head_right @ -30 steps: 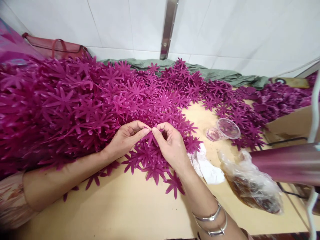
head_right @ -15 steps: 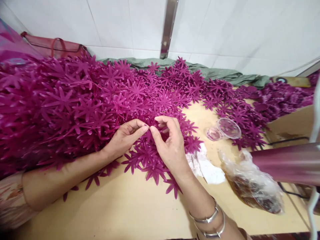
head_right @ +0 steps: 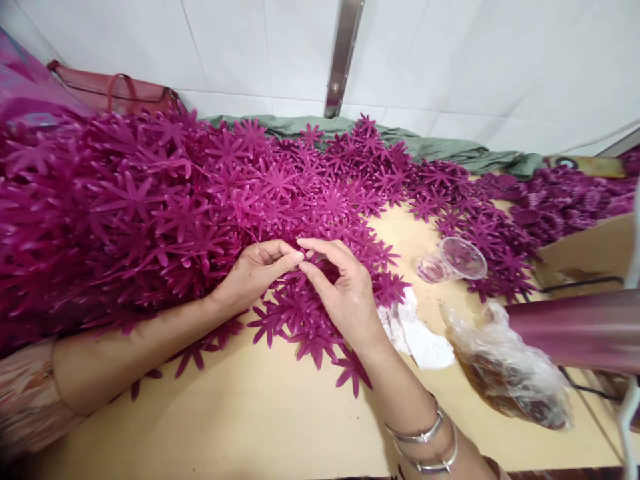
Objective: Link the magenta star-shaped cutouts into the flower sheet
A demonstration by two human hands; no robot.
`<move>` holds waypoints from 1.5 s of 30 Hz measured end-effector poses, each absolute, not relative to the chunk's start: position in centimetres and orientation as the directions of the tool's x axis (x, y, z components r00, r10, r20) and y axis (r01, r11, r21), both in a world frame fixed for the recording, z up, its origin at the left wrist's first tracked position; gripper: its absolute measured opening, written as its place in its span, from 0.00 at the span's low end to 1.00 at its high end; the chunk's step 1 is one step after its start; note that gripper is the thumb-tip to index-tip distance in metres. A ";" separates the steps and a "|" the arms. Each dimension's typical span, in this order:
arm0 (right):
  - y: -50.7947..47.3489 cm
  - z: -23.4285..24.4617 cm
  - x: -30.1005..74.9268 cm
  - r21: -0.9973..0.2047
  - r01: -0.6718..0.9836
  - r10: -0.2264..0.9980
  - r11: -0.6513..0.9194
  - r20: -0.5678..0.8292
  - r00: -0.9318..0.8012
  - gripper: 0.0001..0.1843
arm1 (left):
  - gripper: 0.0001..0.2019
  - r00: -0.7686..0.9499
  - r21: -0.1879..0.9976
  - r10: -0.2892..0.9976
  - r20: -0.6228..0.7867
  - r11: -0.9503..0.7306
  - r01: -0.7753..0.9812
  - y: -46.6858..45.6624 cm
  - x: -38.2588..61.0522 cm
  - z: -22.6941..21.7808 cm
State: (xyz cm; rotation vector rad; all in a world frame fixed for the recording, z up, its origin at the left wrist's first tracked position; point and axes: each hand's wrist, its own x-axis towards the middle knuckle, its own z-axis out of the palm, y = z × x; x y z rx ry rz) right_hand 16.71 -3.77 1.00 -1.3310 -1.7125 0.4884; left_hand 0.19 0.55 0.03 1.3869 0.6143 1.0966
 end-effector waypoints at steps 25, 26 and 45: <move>-3.3 0.7 16.9 -0.666 0.653 0.869 0.361 0.495 0.025 0.18 | 0.11 0.407 0.940 0.895 0.185 -0.041 -0.338 0.8 0.7 -0.6; -3.3 0.8 16.9 -0.664 0.651 0.867 0.368 0.498 0.018 0.18 | 0.11 0.400 0.942 0.898 0.182 -0.042 -0.334 0.8 0.7 -0.6; -3.1 0.6 16.9 -0.850 0.454 0.951 0.267 0.309 0.019 0.22 | 0.11 0.400 0.952 0.881 0.255 -0.155 -0.265 0.6 0.4 -0.7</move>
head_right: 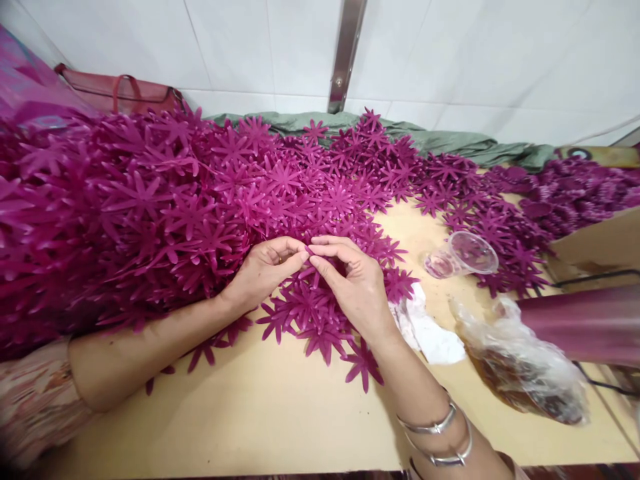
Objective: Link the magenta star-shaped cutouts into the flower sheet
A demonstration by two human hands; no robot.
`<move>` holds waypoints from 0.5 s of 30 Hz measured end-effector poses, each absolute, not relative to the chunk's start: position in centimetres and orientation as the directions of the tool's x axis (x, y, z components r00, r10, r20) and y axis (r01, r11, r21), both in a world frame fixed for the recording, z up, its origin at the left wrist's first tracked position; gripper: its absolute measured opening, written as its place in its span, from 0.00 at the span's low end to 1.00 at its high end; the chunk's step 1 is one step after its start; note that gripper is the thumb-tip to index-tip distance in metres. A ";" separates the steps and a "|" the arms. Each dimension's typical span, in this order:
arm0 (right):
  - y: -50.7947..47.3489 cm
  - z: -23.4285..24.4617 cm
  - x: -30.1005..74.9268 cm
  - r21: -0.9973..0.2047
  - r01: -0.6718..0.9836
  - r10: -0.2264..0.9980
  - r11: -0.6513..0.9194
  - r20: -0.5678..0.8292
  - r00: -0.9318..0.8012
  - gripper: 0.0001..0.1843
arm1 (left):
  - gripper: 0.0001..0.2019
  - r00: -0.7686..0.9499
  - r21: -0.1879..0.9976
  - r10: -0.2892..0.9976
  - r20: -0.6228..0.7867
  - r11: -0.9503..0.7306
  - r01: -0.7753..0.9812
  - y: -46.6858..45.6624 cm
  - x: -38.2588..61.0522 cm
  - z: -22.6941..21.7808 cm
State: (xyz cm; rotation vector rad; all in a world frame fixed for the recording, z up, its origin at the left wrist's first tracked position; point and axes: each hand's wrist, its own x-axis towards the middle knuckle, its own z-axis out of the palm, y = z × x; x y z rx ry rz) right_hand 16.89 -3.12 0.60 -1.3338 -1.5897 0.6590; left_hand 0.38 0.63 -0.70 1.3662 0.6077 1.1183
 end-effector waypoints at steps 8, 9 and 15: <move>-3.3 0.6 16.7 -0.833 0.479 0.944 0.277 0.329 0.026 0.20 | 0.08 0.394 0.942 0.869 0.298 -0.202 -0.268 0.4 0.4 0.0; -3.3 0.6 16.7 -0.825 0.488 0.940 0.285 0.340 0.025 0.20 | 0.08 0.388 0.946 0.874 0.292 -0.202 -0.255 0.3 0.4 0.1; -3.3 0.1 16.6 -0.789 0.520 0.925 0.327 0.380 -0.005 0.19 | 0.12 0.361 0.962 0.907 0.218 -0.137 -0.238 0.3 0.5 0.0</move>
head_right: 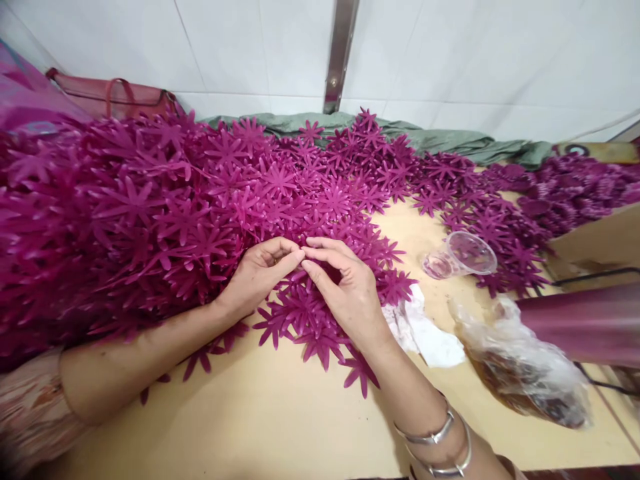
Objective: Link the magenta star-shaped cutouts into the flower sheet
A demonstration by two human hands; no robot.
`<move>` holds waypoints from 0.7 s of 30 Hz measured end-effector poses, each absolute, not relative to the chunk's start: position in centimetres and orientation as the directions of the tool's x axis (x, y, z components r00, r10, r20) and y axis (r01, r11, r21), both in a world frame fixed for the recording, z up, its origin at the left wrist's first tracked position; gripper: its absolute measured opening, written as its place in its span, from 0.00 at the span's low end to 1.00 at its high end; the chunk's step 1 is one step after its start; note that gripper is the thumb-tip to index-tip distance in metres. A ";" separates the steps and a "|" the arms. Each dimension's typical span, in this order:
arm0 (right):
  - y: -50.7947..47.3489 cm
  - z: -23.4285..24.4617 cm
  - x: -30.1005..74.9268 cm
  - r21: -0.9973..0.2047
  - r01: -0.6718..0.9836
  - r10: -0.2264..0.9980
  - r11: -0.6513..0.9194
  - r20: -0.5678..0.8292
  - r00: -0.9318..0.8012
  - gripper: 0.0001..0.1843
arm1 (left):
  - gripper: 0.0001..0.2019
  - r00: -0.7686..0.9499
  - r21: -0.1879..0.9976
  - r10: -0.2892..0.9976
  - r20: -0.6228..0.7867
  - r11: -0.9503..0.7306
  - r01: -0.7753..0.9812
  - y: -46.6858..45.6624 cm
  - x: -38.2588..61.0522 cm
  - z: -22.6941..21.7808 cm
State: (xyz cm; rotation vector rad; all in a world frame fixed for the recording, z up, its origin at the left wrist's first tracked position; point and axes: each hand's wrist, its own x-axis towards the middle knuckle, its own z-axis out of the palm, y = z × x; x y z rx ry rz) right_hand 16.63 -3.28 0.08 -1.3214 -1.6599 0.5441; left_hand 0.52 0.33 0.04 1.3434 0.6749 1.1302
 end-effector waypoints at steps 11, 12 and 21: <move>-3.3 0.5 16.6 -0.862 0.425 0.946 0.276 0.321 0.037 0.21 | 0.08 0.396 0.931 0.846 0.357 -0.290 -0.221 0.8 0.3 -0.6; -3.3 0.5 16.6 -0.873 0.406 0.949 0.270 0.312 0.040 0.21 | 0.07 0.395 0.928 0.842 0.369 -0.310 -0.206 0.8 0.3 -0.6; -3.4 0.0 16.3 -0.883 0.412 0.947 0.227 0.299 0.118 0.24 | 0.06 0.418 0.928 0.830 0.371 -0.312 -0.205 0.5 0.4 -0.3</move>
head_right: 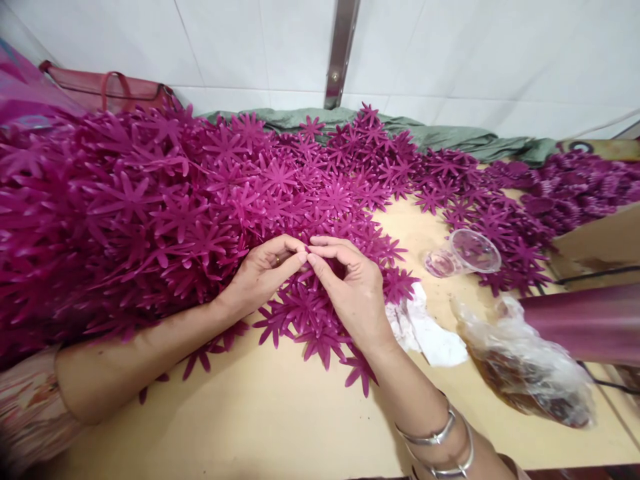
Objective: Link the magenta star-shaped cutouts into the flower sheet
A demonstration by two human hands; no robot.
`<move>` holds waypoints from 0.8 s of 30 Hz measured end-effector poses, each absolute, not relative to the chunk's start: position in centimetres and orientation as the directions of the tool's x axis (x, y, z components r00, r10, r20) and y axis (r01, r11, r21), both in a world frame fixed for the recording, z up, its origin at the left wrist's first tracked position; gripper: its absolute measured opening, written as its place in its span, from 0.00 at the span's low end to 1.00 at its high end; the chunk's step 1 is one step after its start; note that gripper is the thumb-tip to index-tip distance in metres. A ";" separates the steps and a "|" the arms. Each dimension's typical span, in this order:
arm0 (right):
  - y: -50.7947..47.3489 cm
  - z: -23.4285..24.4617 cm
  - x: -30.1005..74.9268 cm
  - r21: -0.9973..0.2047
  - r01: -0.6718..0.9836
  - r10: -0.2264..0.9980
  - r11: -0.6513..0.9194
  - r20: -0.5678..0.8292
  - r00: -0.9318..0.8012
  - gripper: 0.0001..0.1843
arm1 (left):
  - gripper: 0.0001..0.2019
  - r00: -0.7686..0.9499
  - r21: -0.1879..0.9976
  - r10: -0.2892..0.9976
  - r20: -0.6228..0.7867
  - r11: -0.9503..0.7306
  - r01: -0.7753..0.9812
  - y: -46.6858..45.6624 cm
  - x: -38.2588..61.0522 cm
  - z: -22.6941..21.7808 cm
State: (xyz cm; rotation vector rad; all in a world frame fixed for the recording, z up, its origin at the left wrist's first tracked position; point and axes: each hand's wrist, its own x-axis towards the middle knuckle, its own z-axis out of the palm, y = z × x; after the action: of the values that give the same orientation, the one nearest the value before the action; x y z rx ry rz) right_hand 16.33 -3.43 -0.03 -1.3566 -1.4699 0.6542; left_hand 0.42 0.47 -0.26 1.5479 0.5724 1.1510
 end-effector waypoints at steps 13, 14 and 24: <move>-3.6 0.4 16.0 -0.855 0.473 0.938 0.213 0.314 0.145 0.26 | 0.06 0.384 0.935 0.856 0.346 -0.283 -0.212 0.3 0.5 -0.4; -3.7 0.5 16.0 -0.842 0.495 0.933 0.214 0.326 0.151 0.25 | 0.06 0.388 0.932 0.849 0.358 -0.299 -0.205 0.2 0.5 -0.3; -3.7 0.8 16.4 -0.803 0.548 0.927 0.235 0.354 0.122 0.24 | 0.04 0.402 0.923 0.832 0.382 -0.365 -0.121 -0.2 0.4 -0.2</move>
State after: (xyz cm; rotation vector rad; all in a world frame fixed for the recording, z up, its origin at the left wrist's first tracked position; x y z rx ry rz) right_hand 16.35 -3.69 0.77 -1.4335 -1.5476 0.4964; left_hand 0.41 -0.17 -0.24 1.6302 0.6391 1.1591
